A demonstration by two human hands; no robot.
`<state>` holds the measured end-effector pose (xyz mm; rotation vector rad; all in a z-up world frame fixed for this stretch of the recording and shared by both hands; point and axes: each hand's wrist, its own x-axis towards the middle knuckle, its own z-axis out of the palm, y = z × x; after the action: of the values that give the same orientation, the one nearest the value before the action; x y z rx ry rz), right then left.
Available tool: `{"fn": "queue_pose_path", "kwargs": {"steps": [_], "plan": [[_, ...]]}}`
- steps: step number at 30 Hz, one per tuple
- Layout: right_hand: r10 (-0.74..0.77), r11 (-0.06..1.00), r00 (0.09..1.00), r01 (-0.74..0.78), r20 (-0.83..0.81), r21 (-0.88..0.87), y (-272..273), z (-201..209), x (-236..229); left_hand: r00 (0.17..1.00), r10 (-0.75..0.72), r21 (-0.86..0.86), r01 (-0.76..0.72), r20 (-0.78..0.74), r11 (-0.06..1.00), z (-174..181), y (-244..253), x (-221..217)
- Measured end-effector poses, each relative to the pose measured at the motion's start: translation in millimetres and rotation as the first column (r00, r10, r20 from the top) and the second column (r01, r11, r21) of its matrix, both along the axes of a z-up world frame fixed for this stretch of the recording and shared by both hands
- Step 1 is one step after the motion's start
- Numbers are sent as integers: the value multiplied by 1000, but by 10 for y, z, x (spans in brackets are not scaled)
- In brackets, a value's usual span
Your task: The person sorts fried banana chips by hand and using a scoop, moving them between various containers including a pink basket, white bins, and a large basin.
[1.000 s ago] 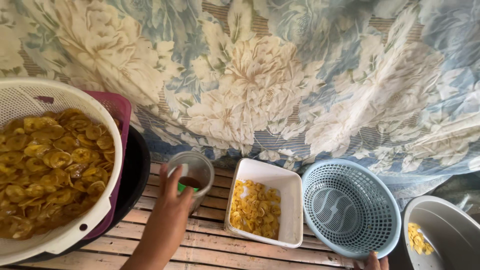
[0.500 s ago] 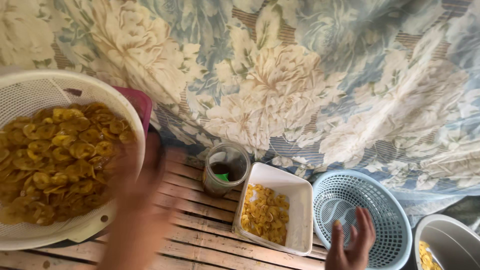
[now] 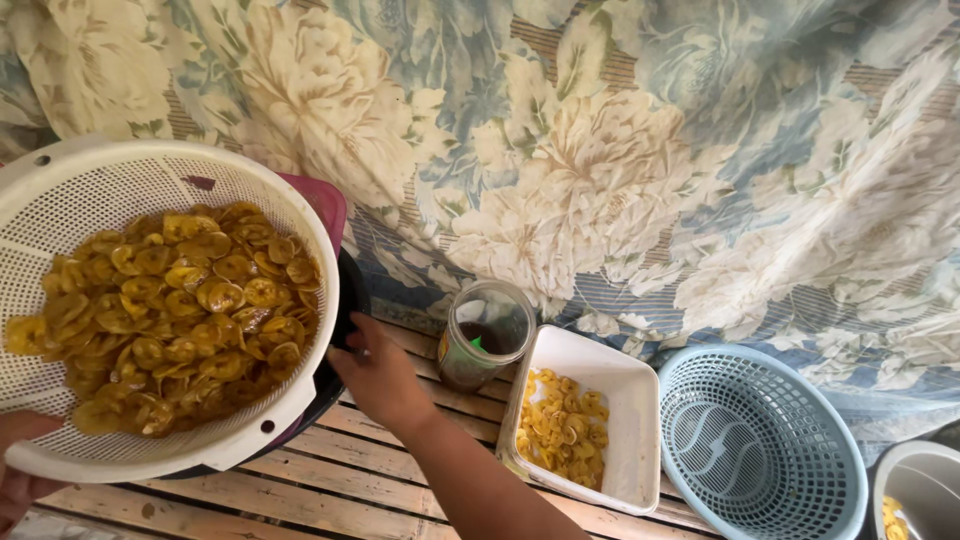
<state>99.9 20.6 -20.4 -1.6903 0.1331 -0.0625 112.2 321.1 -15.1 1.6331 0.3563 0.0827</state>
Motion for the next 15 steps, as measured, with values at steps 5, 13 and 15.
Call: {"fn": "queue_pose_path", "kwargs": {"steps": [5, 13, 15], "plan": [[-22, 856, 993, -39, -112, -515, 301, 358, 193, 991, 56, -211, -80, -118, 974, -93, 274, 262], [-83, 830, 997, 66, -7, -554, 152, 144, -198, 987, 10, -306, -59, -158, 950, 151, 272, 637], [-121, 811, 992, 115, 27, -574, 38, 34, -320, 987, 20, -327, -71, -156, 942, 252, 299, 655]]}}
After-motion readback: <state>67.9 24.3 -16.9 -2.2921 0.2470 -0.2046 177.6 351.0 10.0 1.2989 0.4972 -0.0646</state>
